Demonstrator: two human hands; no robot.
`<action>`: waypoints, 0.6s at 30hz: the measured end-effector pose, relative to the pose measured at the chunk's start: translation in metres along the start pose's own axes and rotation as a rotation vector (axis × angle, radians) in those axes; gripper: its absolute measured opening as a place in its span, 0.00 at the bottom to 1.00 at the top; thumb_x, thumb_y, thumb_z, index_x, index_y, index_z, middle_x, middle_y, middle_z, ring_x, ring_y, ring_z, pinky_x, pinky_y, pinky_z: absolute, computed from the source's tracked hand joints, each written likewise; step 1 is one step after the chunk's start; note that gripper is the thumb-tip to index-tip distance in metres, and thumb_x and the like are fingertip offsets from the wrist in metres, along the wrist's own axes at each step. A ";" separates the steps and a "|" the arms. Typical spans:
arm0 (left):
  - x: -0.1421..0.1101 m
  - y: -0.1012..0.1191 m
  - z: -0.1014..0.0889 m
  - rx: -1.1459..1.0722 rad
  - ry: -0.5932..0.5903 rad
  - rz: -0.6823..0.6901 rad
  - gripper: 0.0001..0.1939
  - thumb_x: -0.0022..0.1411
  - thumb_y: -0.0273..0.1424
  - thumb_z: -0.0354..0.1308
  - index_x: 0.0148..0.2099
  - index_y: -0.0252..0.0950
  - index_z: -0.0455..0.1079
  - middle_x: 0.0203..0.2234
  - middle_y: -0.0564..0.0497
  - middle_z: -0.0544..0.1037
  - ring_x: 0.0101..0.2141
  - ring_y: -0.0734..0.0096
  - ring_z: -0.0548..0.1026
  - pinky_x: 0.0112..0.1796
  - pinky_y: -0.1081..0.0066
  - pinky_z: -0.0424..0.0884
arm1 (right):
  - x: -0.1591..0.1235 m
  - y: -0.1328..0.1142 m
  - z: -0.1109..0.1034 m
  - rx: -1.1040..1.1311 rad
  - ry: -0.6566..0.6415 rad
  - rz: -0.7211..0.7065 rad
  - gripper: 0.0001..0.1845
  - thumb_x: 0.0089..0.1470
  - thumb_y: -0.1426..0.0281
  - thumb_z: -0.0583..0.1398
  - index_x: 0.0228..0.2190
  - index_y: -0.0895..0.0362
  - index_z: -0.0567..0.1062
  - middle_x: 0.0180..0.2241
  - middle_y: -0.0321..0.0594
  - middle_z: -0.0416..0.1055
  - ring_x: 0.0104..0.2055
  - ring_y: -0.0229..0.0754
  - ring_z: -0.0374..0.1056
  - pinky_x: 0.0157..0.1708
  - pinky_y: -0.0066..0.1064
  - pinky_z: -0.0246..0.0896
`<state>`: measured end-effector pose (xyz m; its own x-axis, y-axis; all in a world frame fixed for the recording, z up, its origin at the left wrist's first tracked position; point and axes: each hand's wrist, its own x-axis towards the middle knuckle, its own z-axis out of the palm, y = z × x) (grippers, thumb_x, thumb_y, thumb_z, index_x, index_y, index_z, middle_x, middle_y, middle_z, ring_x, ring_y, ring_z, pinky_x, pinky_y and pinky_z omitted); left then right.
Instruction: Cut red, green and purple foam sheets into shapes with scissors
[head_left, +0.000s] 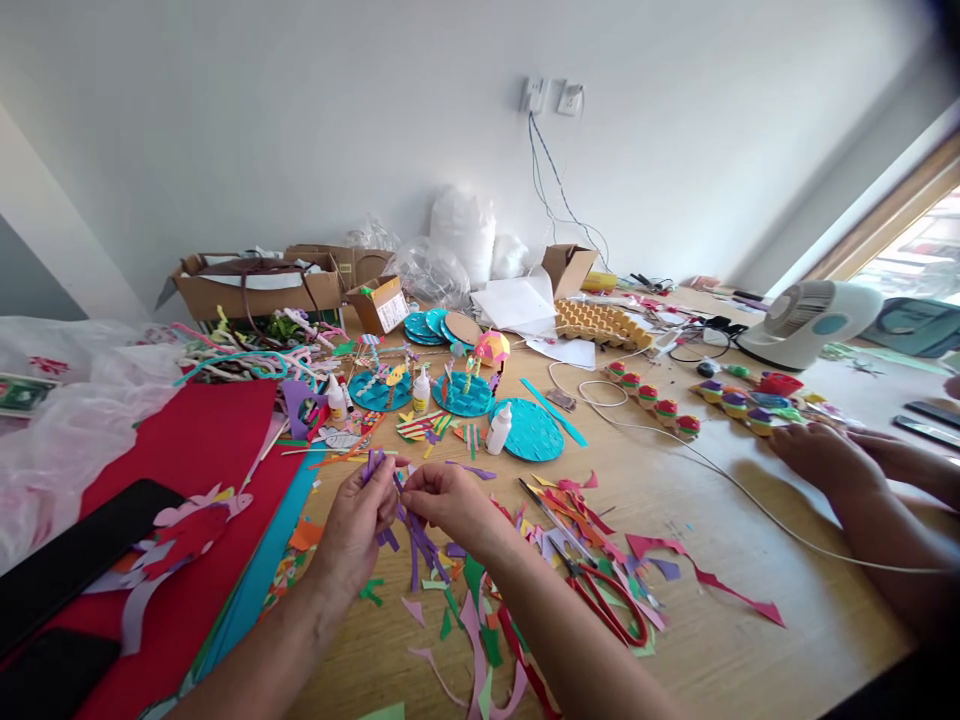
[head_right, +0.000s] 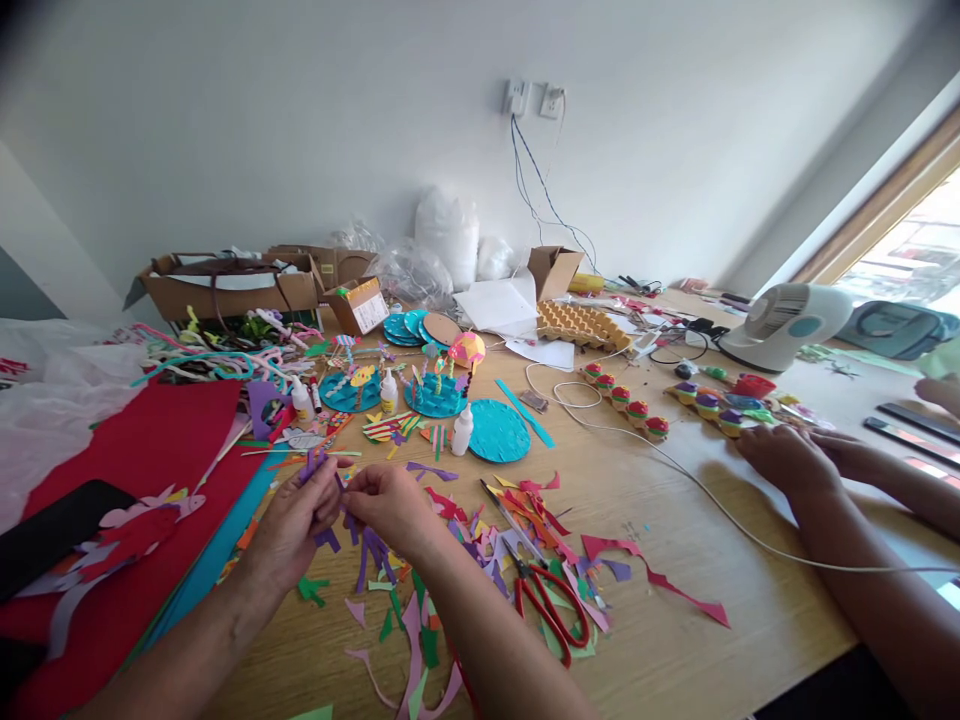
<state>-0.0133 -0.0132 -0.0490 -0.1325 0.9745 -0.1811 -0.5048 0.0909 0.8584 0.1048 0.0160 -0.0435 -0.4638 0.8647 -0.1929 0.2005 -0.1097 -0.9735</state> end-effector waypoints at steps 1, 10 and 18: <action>0.001 0.001 -0.002 -0.007 -0.005 0.015 0.13 0.50 0.37 0.63 0.33 0.32 0.72 0.10 0.65 0.52 0.13 0.86 0.50 0.14 0.83 0.47 | -0.001 0.002 0.001 0.006 -0.007 0.007 0.04 0.43 0.77 0.57 0.20 0.59 0.68 0.15 0.30 0.65 0.17 0.30 0.59 0.18 0.22 0.49; 0.005 0.005 -0.006 -0.191 -0.086 -0.101 0.17 0.51 0.41 0.62 0.35 0.31 0.71 0.19 0.57 0.65 0.17 0.84 0.60 0.12 0.84 0.53 | -0.006 -0.003 0.008 0.193 -0.038 0.029 0.05 0.46 0.74 0.56 0.21 0.59 0.66 0.15 0.29 0.62 0.17 0.29 0.57 0.19 0.22 0.51; -0.001 -0.002 -0.006 -0.117 -0.070 -0.239 0.22 0.50 0.48 0.58 0.37 0.33 0.72 0.18 0.54 0.72 0.12 0.78 0.65 0.12 0.77 0.61 | -0.010 -0.008 0.007 0.166 -0.193 0.043 0.06 0.48 0.72 0.53 0.22 0.57 0.63 0.17 0.30 0.66 0.15 0.29 0.60 0.15 0.19 0.50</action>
<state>-0.0168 -0.0155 -0.0535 0.0599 0.9405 -0.3346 -0.6103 0.2997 0.7333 0.1015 0.0048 -0.0352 -0.6174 0.7496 -0.2385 0.0863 -0.2367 -0.9677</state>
